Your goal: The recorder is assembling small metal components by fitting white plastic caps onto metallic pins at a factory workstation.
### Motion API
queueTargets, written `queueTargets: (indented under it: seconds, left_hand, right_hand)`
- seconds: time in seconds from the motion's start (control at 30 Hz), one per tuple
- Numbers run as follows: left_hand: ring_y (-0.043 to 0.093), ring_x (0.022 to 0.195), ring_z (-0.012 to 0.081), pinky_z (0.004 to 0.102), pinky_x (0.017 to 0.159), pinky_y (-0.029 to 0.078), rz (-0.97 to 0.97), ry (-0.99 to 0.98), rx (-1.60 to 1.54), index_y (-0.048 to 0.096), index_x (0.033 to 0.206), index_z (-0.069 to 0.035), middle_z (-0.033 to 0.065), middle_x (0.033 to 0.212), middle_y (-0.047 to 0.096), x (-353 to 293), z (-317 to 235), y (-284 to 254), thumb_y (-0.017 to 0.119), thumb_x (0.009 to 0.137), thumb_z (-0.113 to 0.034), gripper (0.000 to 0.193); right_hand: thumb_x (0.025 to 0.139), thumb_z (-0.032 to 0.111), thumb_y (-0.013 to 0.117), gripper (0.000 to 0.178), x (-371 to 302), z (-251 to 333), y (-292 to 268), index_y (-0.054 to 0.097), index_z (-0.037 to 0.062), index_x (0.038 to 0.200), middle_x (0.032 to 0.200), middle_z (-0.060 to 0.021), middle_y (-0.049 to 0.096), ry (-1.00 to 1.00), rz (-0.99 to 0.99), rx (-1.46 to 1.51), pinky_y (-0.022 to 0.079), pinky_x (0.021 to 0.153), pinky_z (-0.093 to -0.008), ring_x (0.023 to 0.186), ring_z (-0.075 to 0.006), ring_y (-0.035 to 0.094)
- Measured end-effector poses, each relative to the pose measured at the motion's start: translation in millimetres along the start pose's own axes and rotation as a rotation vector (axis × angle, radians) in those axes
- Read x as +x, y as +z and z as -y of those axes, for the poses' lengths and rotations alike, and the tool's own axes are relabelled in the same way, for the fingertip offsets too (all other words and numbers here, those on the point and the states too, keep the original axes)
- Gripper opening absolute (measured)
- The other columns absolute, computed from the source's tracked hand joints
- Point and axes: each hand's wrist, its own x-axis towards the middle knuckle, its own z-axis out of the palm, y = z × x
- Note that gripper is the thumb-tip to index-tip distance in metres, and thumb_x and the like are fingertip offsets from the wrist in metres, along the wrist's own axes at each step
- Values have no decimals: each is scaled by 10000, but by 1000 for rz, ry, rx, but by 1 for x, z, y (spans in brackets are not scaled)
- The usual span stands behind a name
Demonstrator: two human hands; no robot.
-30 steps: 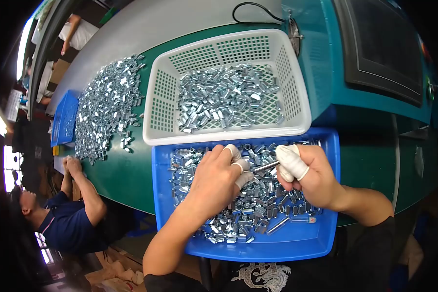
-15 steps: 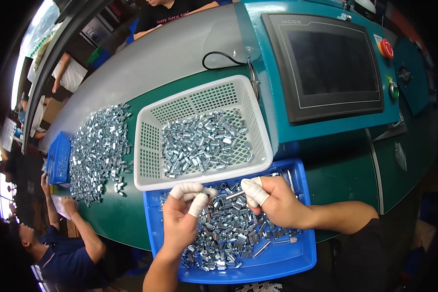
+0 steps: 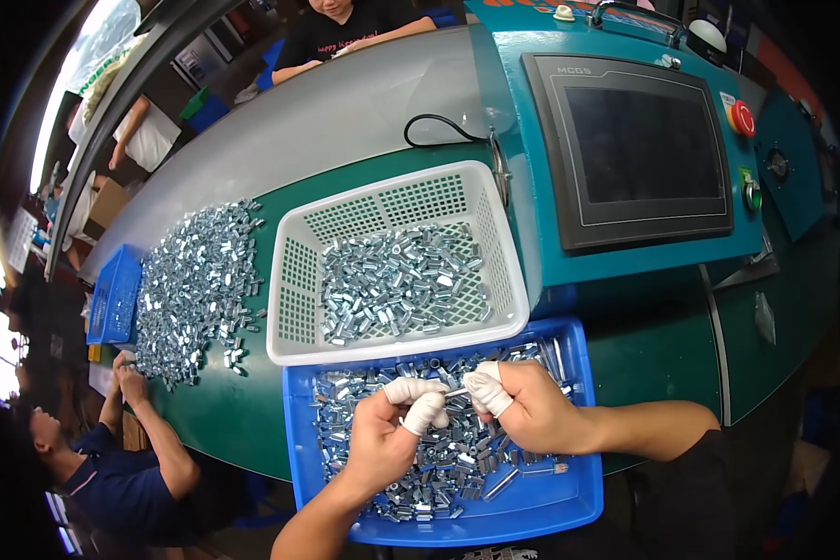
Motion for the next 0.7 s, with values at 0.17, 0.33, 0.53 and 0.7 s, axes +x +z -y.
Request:
queueTargets:
  seconds: [0.17, 0.33, 0.53, 0.7]
  left_hand:
    - [575, 745, 128, 242, 678, 462, -105, 329, 212, 571, 954, 11, 63, 814, 607, -1, 8, 14, 612, 830, 35, 133]
    - [574, 761, 151, 287, 688, 463, -66, 622, 501, 574, 952, 13, 92, 853, 616, 10, 2, 8, 665, 795, -5, 183]
    - [575, 639, 120, 249, 602, 460, -34, 219, 313, 597, 909, 30, 61, 722, 625, 3, -1, -5, 437, 962, -350, 416]
    - [585, 622, 117, 250, 558, 456, 1, 122, 238, 648, 842, 16, 55, 675, 614, 3, -3, 5, 536, 917, -153, 216]
  right_hand:
    - [963, 245, 437, 370, 3, 4, -1, 520, 33, 672, 562, -18, 521, 137, 33, 161, 384, 502, -268, 522, -87, 456]
    - [976, 279, 408, 433, 8, 8, -5, 506, 53, 619, 557, 2, 515, 251, 87, 230, 371, 508, -239, 526, -64, 436]
    - [983, 274, 389, 417, 5, 6, -2, 502, 56, 646, 586, 5, 523, 121, 25, 196, 341, 479, -205, 497, -42, 401]
    - [978, 273, 406, 397, 1, -1, 3, 523, 55, 667, 580, 9, 512, -53, -32, 22, 341, 477, -218, 513, -49, 424]
